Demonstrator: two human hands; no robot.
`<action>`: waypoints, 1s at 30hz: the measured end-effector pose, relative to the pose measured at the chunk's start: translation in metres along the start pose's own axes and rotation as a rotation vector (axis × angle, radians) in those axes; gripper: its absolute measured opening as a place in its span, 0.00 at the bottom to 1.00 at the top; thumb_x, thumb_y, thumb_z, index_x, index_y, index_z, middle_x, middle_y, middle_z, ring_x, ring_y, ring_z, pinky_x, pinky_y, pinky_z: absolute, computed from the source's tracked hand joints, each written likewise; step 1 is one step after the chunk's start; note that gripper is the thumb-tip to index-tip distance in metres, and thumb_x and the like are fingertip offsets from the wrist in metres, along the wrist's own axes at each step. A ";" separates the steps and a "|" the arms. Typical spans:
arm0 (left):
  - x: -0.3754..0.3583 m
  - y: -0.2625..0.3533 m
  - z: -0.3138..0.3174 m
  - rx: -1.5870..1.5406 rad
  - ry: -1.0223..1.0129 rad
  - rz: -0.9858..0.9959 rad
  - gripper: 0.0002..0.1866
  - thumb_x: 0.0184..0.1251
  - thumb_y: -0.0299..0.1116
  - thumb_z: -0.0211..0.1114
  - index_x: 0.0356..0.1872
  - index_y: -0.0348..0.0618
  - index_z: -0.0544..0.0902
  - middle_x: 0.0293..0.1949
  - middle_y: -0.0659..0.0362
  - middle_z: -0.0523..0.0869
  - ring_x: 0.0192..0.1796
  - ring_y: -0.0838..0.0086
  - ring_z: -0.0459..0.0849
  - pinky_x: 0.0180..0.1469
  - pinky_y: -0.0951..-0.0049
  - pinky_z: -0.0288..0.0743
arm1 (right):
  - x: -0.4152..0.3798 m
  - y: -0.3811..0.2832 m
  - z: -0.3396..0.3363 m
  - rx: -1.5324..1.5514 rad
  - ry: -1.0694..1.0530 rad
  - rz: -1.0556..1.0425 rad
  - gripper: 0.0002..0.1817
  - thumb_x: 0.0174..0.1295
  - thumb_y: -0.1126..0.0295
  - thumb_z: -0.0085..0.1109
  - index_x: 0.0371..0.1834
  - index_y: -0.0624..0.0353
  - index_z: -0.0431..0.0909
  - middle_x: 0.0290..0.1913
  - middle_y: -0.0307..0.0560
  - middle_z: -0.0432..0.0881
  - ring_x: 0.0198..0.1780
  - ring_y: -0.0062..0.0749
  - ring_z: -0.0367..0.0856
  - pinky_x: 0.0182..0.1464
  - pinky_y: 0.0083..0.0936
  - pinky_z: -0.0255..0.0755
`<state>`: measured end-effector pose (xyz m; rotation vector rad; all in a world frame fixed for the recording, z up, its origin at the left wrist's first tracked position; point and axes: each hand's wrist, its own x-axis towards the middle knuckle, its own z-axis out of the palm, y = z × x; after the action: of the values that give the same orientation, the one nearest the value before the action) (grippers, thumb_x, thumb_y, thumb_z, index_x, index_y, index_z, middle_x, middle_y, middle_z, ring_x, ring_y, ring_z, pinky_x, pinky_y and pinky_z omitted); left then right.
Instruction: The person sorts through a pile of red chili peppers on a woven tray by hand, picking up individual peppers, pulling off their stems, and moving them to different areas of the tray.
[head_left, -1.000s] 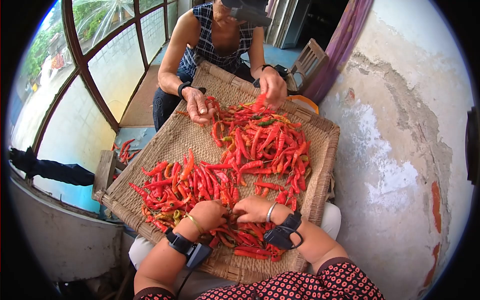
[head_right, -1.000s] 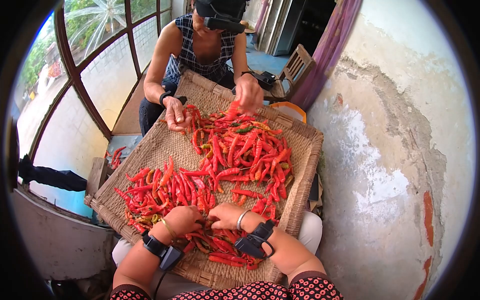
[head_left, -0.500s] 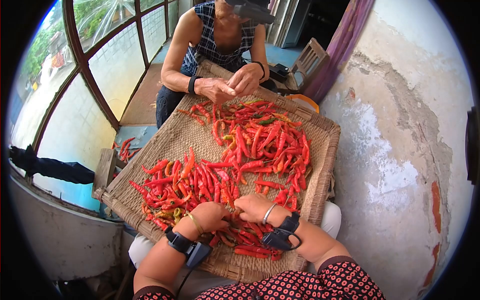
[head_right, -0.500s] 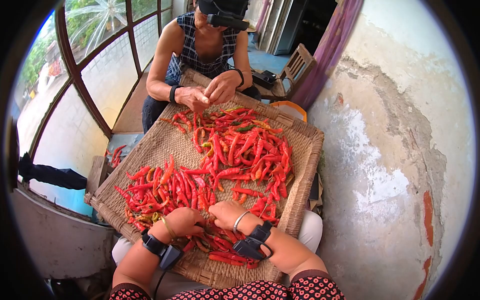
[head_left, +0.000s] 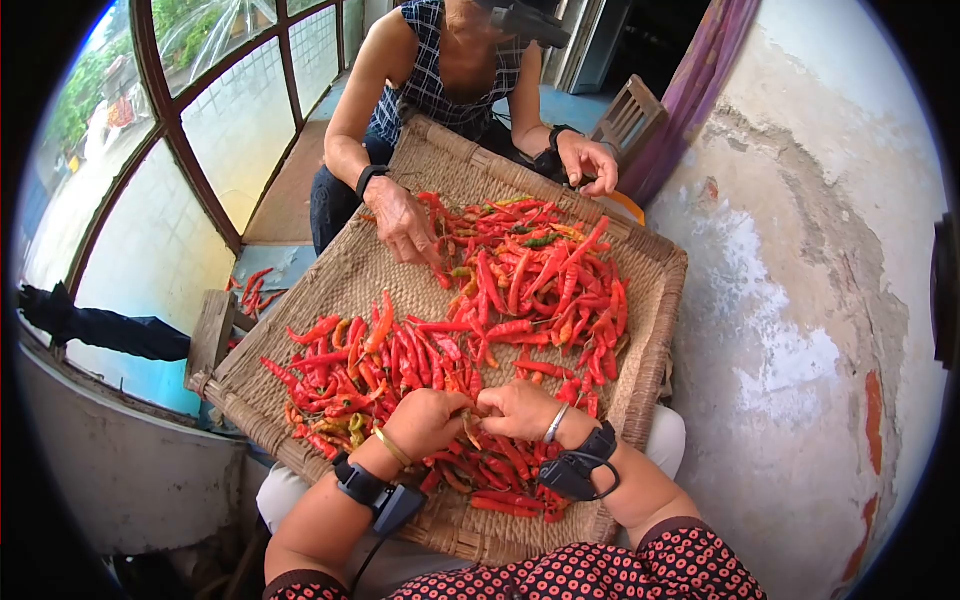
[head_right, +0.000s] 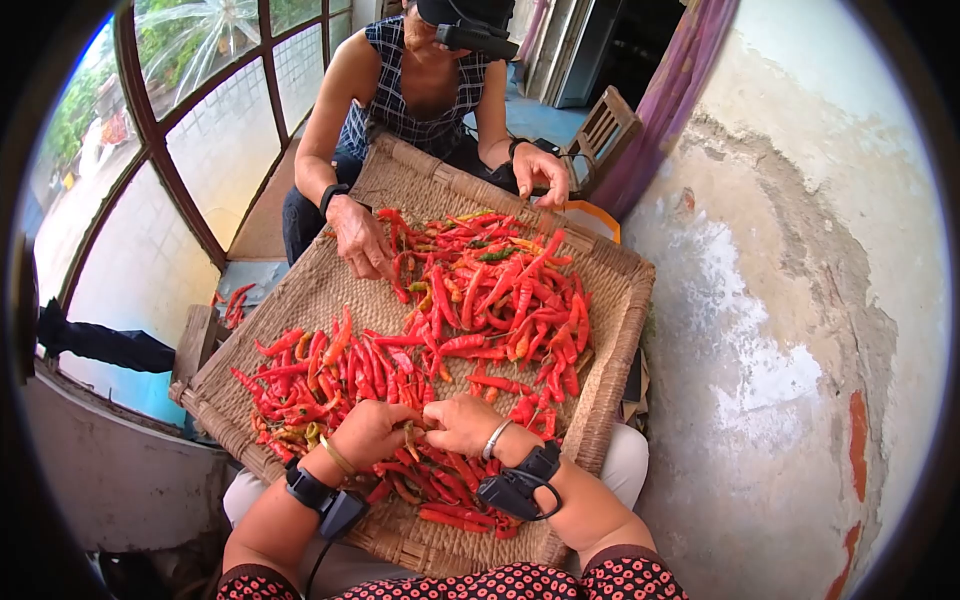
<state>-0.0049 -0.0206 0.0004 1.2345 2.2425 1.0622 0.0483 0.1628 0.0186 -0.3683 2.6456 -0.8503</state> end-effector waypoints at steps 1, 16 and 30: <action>0.000 0.004 -0.003 -0.021 0.041 0.016 0.07 0.54 0.32 0.60 0.32 0.42 0.81 0.24 0.51 0.80 0.27 0.61 0.80 0.29 0.68 0.72 | 0.000 0.002 0.000 0.022 0.000 -0.002 0.13 0.46 0.59 0.54 0.28 0.57 0.76 0.25 0.52 0.78 0.31 0.47 0.77 0.34 0.37 0.69; -0.006 0.001 0.000 0.323 -0.255 0.008 0.14 0.50 0.39 0.60 0.38 0.47 0.80 0.32 0.54 0.79 0.36 0.61 0.79 0.37 0.63 0.74 | 0.003 0.024 -0.019 0.961 0.314 0.239 0.13 0.59 0.62 0.54 0.38 0.62 0.74 0.24 0.37 0.76 0.23 0.14 0.71 0.27 0.14 0.69; -0.009 0.000 -0.005 0.204 -0.408 0.135 0.14 0.45 0.40 0.63 0.36 0.53 0.82 0.31 0.57 0.78 0.36 0.62 0.78 0.38 0.65 0.73 | -0.003 -0.021 0.015 -0.286 -0.294 -0.018 0.22 0.43 0.49 0.60 0.31 0.56 0.78 0.32 0.52 0.79 0.39 0.46 0.78 0.40 0.39 0.70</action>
<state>-0.0032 -0.0303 0.0033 1.5448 2.0060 0.5649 0.0595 0.1398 0.0202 -0.5431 2.4873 -0.3835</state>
